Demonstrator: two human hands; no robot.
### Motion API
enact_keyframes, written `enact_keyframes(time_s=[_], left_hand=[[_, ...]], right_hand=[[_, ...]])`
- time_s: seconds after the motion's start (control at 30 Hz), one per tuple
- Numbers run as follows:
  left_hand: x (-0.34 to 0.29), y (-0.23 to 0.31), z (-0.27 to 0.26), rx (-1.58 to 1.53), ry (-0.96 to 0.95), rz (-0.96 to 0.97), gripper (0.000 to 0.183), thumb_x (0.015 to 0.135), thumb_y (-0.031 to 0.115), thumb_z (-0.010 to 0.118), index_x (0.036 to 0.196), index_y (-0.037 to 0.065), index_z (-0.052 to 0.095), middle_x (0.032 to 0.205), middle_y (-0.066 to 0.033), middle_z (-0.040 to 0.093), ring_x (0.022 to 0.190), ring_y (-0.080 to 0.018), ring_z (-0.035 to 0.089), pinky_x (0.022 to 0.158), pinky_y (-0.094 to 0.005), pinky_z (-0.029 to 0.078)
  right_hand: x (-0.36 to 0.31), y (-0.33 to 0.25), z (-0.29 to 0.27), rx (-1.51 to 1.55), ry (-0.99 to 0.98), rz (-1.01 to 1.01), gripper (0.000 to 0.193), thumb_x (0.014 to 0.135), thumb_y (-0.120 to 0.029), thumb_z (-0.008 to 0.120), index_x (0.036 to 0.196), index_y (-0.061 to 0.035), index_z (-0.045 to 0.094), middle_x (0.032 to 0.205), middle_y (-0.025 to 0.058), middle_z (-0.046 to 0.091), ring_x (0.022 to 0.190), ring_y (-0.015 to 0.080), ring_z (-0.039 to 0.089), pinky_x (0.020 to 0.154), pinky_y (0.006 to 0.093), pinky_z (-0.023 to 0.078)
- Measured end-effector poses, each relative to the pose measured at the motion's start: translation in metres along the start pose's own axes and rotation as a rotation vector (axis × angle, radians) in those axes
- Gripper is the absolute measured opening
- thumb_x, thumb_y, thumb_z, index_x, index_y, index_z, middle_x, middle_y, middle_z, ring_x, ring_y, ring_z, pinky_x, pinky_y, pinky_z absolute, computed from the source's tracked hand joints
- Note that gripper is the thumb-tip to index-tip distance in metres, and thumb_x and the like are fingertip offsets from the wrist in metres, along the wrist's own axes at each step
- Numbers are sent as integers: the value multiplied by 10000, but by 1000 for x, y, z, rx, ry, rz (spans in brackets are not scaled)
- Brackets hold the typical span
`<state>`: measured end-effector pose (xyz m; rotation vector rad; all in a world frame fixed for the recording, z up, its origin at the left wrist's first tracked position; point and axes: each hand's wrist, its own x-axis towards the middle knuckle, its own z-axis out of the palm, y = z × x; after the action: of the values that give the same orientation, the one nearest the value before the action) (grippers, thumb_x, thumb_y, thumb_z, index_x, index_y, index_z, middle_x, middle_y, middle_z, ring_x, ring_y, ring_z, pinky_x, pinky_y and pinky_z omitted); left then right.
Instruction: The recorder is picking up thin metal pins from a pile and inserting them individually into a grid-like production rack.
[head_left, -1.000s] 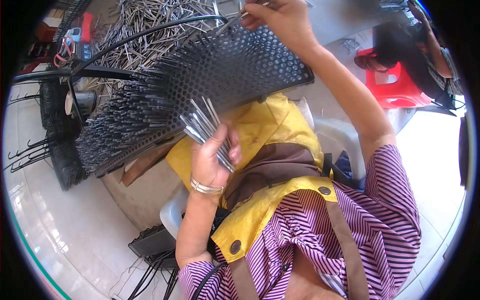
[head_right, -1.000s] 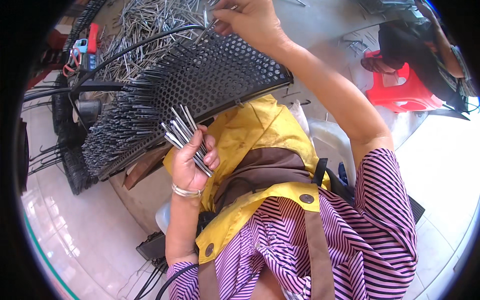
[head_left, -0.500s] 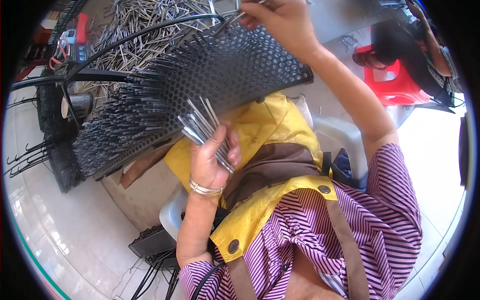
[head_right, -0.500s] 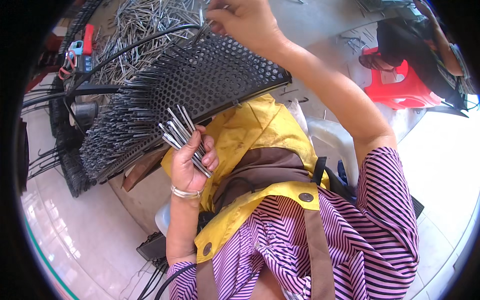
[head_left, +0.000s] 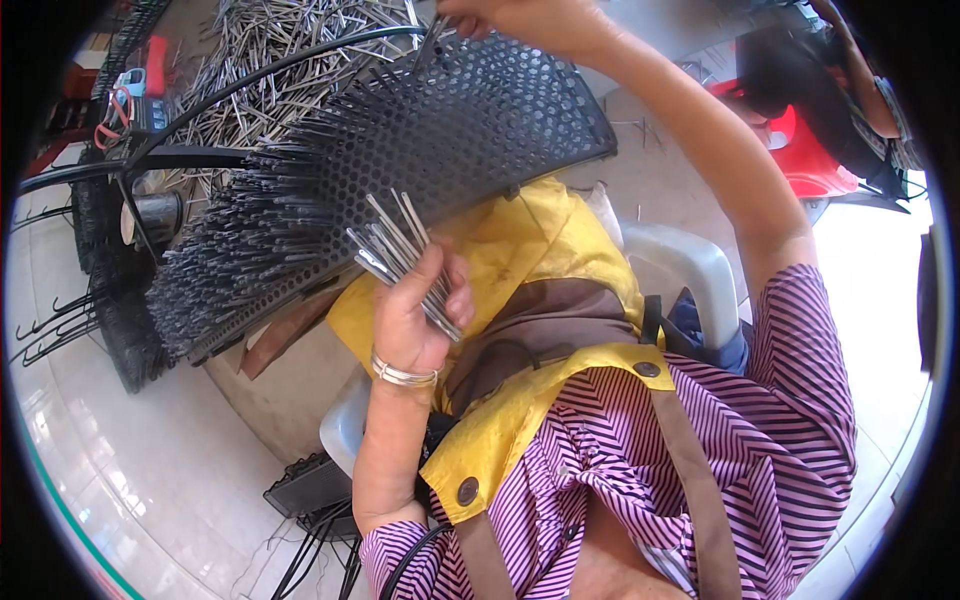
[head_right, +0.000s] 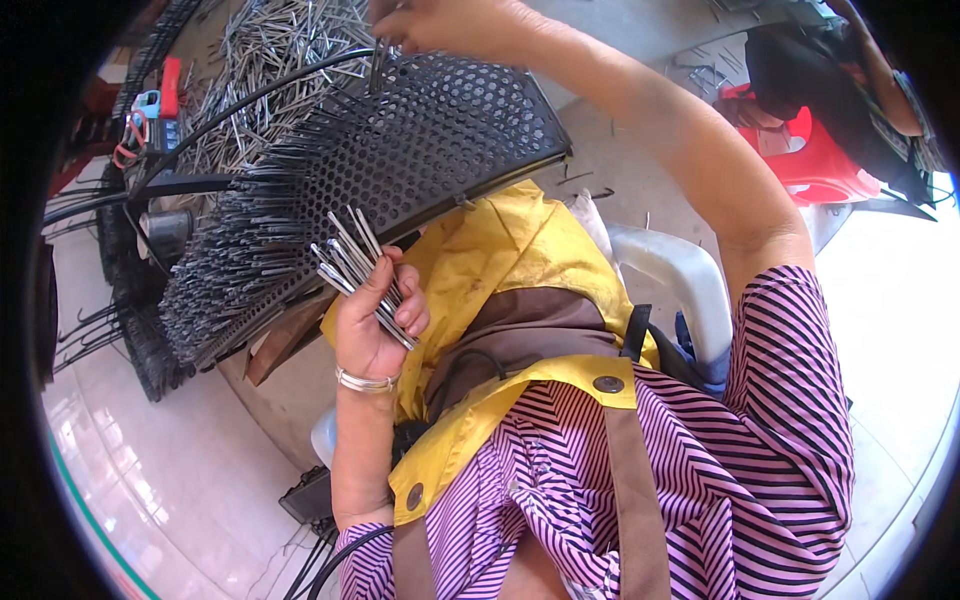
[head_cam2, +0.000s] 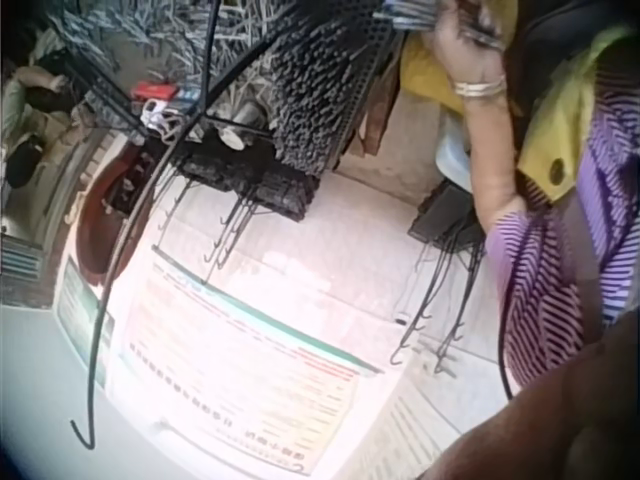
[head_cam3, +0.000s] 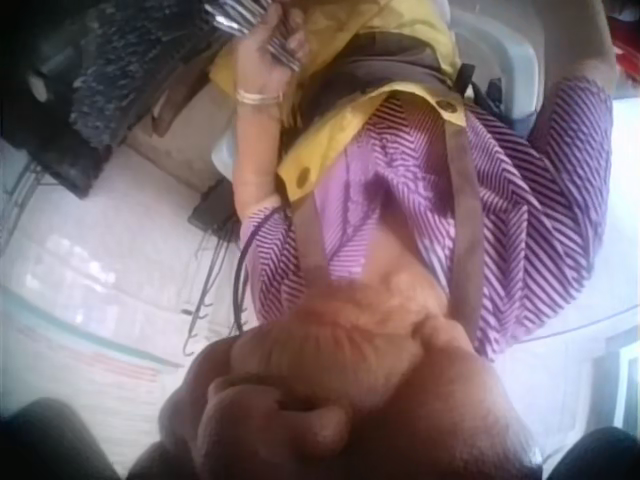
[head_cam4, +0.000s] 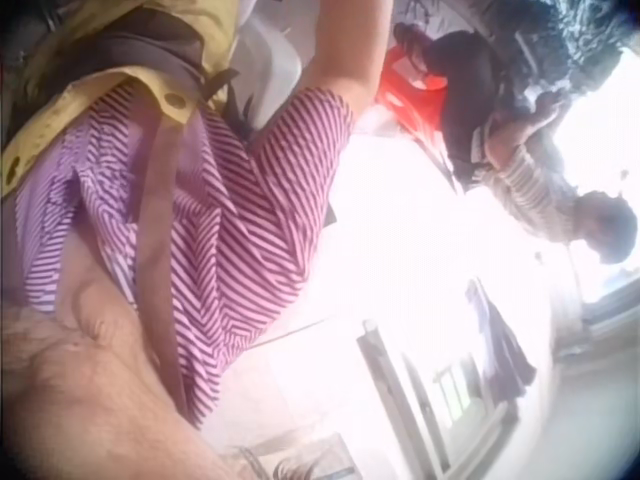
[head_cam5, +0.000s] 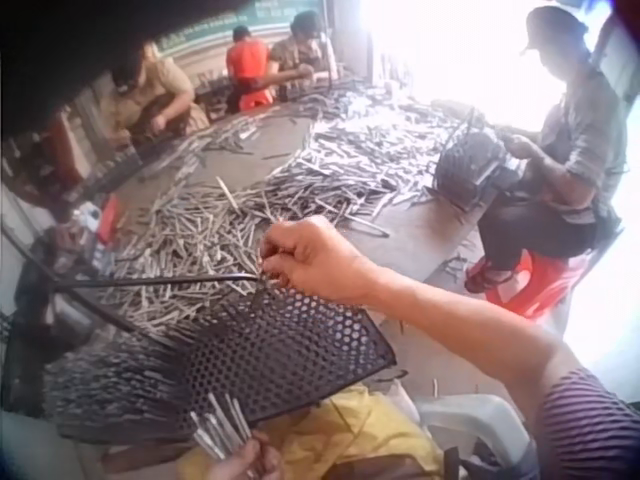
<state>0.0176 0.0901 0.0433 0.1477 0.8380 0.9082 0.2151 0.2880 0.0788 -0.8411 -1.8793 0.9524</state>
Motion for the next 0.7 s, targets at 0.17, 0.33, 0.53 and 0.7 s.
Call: enact_keyframes(time_s=[0.17, 0.33, 0.53, 0.7], left_hand=[[0, 1, 0, 11, -26, 13, 158, 891, 200, 476, 991, 90, 529, 721, -42, 496, 474, -101, 413, 430, -230, 329], [0, 2, 4, 23, -20, 27, 165, 894, 198, 468, 1000, 89, 534, 720, -44, 501, 469, -100, 409, 428, -230, 330], [0, 2, 3, 24, -18, 33, 166, 895, 194, 465, 1002, 84, 528, 715, -43, 502, 466, -97, 408, 426, -230, 330], [-1, 0, 2, 46, -33, 54, 164, 893, 190, 467, 1004, 82, 521, 713, -42, 499, 459, -96, 406, 422, -228, 329]], right_hand=[[6, -13, 17, -401, -115, -255, 63, 625, -19, 539, 640, 29, 501, 575, 229, 495, 593, 407, 526, 519, 434, 407], [23, -10, 32, -501, -141, -283, 70, 568, -27, 508, 578, 43, 505, 581, 237, 504, 607, 412, 533, 527, 444, 409], [22, -13, 37, -556, -177, -339, 66, 576, -27, 507, 579, 40, 507, 592, 238, 515, 610, 411, 539, 522, 445, 416], [7, -9, 31, -416, -169, -287, 65, 603, -25, 511, 601, 36, 489, 567, 230, 509, 589, 409, 537, 512, 450, 413]])
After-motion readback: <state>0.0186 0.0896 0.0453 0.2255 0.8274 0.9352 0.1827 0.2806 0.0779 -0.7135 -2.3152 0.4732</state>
